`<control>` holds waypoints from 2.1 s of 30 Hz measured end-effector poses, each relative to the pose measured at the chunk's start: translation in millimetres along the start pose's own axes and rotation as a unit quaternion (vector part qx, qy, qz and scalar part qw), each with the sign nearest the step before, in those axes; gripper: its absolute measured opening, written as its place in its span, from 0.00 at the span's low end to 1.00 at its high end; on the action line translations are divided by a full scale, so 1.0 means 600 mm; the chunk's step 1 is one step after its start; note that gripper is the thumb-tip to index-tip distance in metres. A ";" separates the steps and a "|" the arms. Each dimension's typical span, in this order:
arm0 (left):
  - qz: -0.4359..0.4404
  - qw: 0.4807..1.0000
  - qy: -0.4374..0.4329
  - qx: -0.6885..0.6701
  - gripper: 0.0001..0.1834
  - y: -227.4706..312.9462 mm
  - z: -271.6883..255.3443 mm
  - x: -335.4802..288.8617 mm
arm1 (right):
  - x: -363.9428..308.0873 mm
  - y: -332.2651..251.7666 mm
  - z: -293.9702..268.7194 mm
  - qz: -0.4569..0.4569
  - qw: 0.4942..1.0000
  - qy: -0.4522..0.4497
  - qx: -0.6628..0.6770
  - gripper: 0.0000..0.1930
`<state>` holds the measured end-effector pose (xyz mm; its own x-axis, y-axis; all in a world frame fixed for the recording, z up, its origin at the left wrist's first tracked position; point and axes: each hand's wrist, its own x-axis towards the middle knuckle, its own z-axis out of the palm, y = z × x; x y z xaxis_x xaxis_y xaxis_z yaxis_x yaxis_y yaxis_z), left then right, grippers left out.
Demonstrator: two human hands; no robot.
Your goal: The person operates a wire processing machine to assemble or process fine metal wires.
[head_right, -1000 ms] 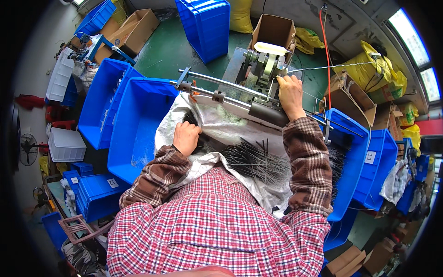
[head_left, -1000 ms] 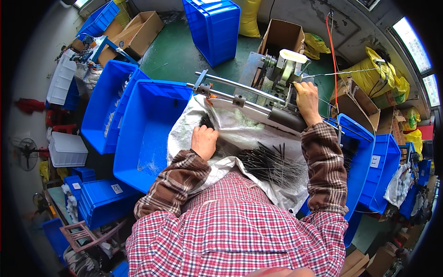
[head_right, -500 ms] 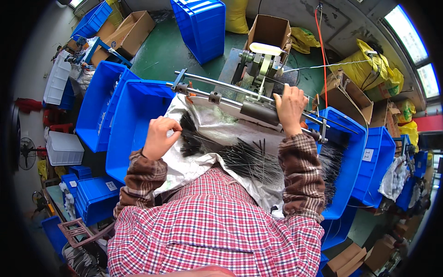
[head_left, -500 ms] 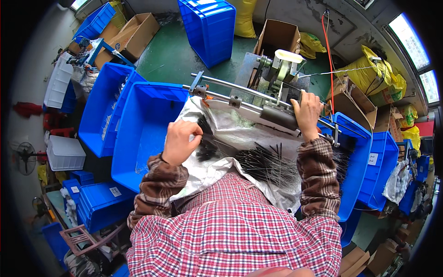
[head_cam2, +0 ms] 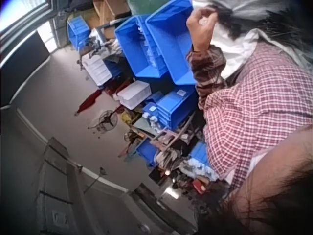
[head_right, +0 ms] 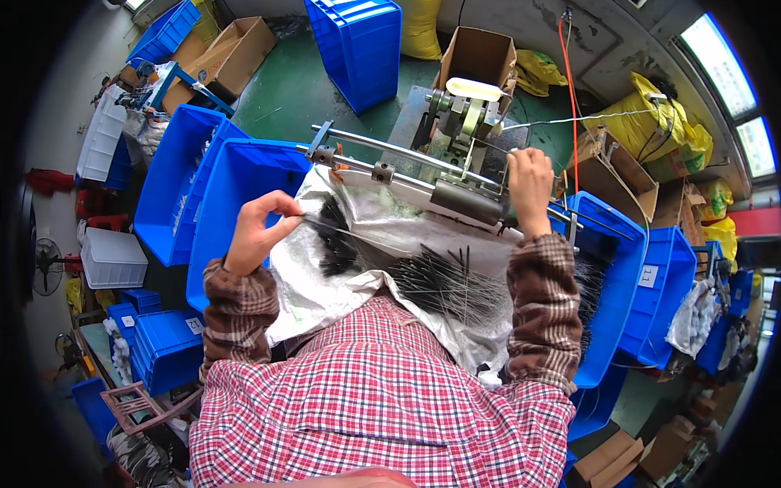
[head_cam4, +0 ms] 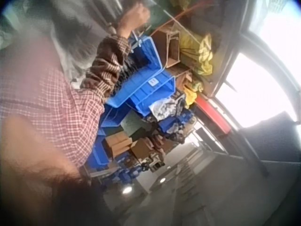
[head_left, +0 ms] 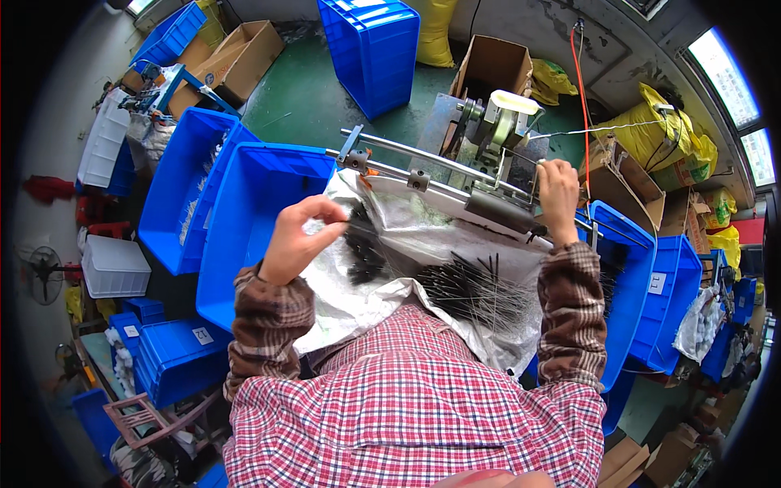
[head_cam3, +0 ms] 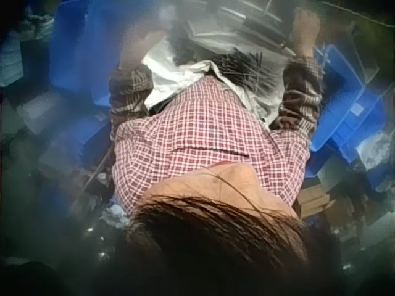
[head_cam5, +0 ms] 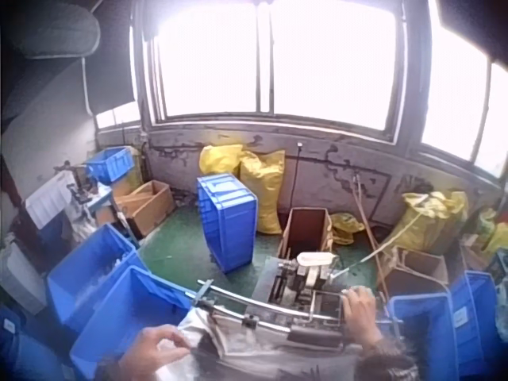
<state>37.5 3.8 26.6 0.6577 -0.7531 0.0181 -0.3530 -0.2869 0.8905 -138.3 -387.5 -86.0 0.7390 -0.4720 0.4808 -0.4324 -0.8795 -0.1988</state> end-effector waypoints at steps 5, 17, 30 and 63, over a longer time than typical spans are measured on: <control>0.043 0.988 -0.095 -0.118 0.06 0.009 0.095 0.035 | 0.005 0.028 -0.040 -0.017 0.997 -0.071 0.009 0.05; 0.027 0.976 -0.028 -0.213 0.09 0.022 0.233 0.059 | -0.022 -0.187 -0.145 -0.162 0.923 -0.140 0.318 0.09; 0.038 0.937 -0.042 0.345 0.11 -0.137 0.135 -0.063 | 0.035 -0.033 0.043 -0.091 0.994 -0.019 -0.060 0.09; 0.065 0.972 0.001 0.226 0.04 0.032 -0.003 -0.060 | 0.001 -0.097 0.023 0.012 0.994 -0.032 -0.104 0.23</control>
<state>8.2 26.7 43.9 0.5884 -0.7999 0.1183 -0.6896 -0.4201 0.5899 -105.4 -337.6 -85.9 0.7558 -0.5018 0.4207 -0.5430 -0.8393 -0.0255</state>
